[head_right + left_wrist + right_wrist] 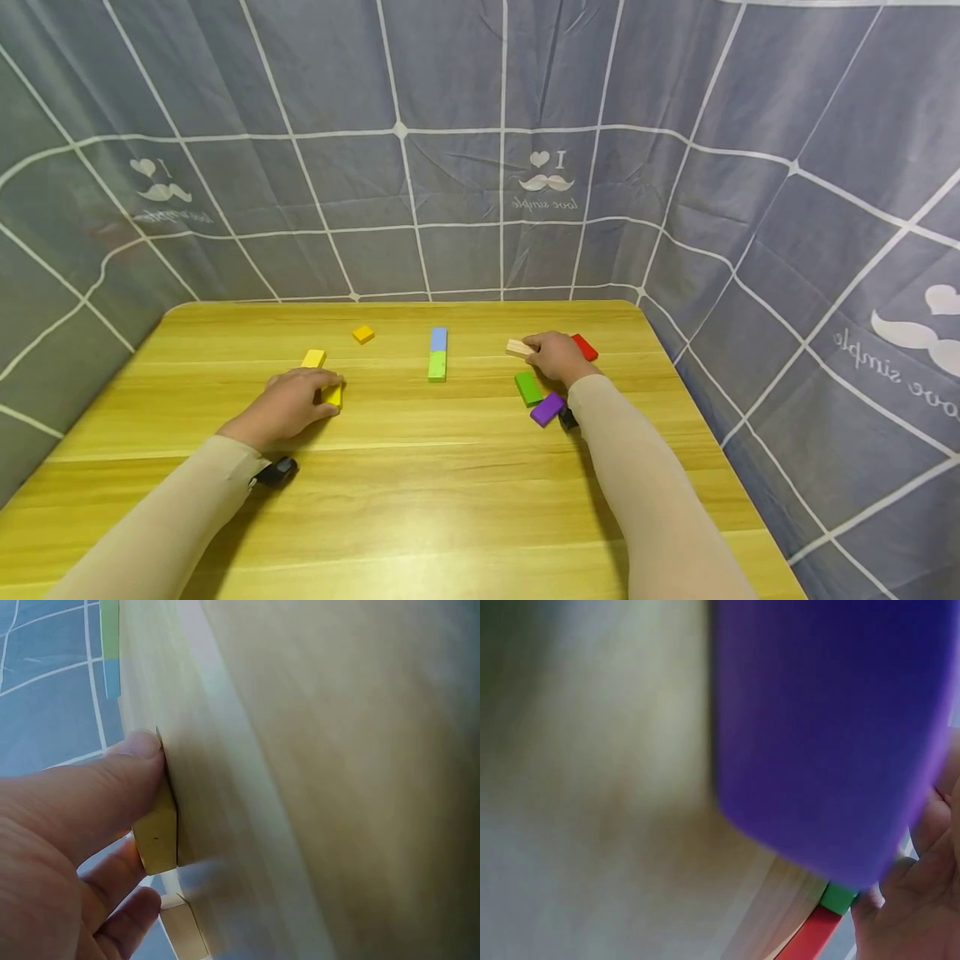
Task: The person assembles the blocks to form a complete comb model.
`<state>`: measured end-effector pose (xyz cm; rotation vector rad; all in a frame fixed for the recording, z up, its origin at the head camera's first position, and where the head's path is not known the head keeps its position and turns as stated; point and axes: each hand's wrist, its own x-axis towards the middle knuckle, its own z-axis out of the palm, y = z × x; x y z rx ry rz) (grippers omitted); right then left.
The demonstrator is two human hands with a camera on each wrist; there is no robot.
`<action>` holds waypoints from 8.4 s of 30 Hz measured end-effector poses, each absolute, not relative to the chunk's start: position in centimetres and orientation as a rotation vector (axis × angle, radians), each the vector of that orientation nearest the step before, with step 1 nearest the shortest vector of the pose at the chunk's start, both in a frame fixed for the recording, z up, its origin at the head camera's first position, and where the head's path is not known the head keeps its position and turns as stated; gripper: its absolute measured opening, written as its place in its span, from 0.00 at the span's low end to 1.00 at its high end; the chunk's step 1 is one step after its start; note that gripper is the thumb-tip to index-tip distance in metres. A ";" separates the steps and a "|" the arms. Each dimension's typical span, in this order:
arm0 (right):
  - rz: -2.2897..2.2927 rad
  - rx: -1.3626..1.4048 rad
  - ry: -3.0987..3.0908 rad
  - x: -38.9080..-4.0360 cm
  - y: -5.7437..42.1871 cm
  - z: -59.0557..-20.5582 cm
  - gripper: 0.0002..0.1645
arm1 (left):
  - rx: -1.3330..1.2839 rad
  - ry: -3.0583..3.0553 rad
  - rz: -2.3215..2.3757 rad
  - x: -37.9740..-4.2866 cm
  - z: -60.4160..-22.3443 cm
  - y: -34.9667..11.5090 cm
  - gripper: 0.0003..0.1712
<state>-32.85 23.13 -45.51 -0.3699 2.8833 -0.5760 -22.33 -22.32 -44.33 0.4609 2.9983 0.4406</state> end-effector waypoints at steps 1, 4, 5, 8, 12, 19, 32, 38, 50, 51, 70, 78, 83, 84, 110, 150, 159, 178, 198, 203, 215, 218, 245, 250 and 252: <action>-0.575 -0.370 2.884 -32.8 23.1 -45.5 0.29 | 0.464 2.999 0.441 -22.3 -44.3 -22.3 0.30; -0.571 -0.368 2.885 -32.8 23.0 -45.4 0.29 | 0.467 3.001 0.445 -22.3 -44.3 -22.4 0.30; -0.566 -0.371 2.887 -32.8 23.0 -45.4 0.29 | 0.468 3.002 0.447 -22.3 -44.4 -22.4 0.30; -0.562 -0.379 2.890 -32.7 22.9 -45.3 0.29 | 0.468 3.004 0.448 -22.3 -44.5 -22.5 0.30; -0.582 -0.363 2.878 -32.6 22.9 -45.2 0.29 | 0.463 3.004 0.450 -22.4 -44.7 -22.6 0.30; -0.621 -0.315 2.855 -32.6 22.9 -45.2 0.29 | 0.478 3.006 0.434 -22.5 -44.7 -22.6 0.31; -0.596 -0.344 2.863 -32.7 22.9 -45.1 0.29 | 0.479 2.987 0.414 -22.4 -44.6 -22.6 0.32; -0.604 -0.330 2.863 -32.7 23.1 -45.3 0.29 | 0.500 2.954 0.384 -22.5 -44.2 -22.6 0.32; -0.640 -0.304 2.836 -33.1 23.3 -45.4 0.29 | 0.503 2.932 0.510 -23.0 -44.4 -22.5 0.34; -0.633 -0.309 2.837 -33.1 23.2 -45.4 0.29 | 0.495 2.921 0.547 -23.0 -44.3 -22.4 0.35; -0.589 -0.346 2.851 -33.1 23.2 -45.2 0.30 | 0.612 2.786 0.843 -23.4 -44.4 -17.6 0.36; -0.579 -0.366 2.861 -33.2 23.2 -45.4 0.30 | 0.688 2.775 0.852 -23.5 -44.7 -15.4 0.34; -0.564 -0.375 2.865 -33.2 23.3 -45.4 0.30 | 0.728 2.771 0.830 -23.6 -45.2 -14.0 0.33; -0.555 -0.383 2.867 -33.2 23.3 -45.4 0.30 | 0.737 2.771 0.825 -23.6 -45.3 -13.7 0.33; -0.540 -0.355 2.869 -33.3 23.1 -45.2 0.30 | 0.755 2.786 0.680 -23.6 -45.5 -10.6 0.34; -0.544 -0.374 2.874 -32.9 22.5 -44.6 0.29 | 0.536 2.854 0.713 -24.2 -45.5 -10.0 0.34; -0.518 -0.379 2.877 -33.0 22.6 -44.6 0.29 | 0.505 2.865 0.692 -24.2 -45.4 -9.6 0.31; -0.516 -0.363 2.873 -33.0 22.8 -44.9 0.30 | 0.482 2.858 0.739 -24.4 -46.0 -9.8 0.31; -0.517 -0.359 2.877 -33.0 22.9 -45.0 0.30 | 0.473 2.866 0.787 -24.3 -45.9 -9.8 0.31; -0.520 -0.372 2.880 -32.9 22.8 -44.8 0.30 | 0.463 2.862 0.794 -24.4 -45.9 -9.9 0.31; -0.542 -0.369 2.875 -32.8 22.7 -44.9 0.30 | 0.465 2.859 0.826 -24.4 -46.1 -9.9 0.31; -0.538 -0.370 2.876 -32.9 22.7 -44.9 0.30 | 0.464 2.860 0.830 -24.4 -46.0 -9.9 0.31; -0.554 -0.331 2.867 -32.7 22.9 -45.2 0.30 | 0.478 2.853 0.849 -24.5 -46.1 -10.0 0.32; -0.529 -0.346 2.878 -32.7 23.0 -45.3 0.30 | 0.460 2.799 0.944 -24.8 -46.0 -10.5 0.33; -0.526 -0.346 2.879 -32.7 23.0 -45.3 0.30 | 0.448 2.790 0.984 -25.1 -45.9 -10.9 0.33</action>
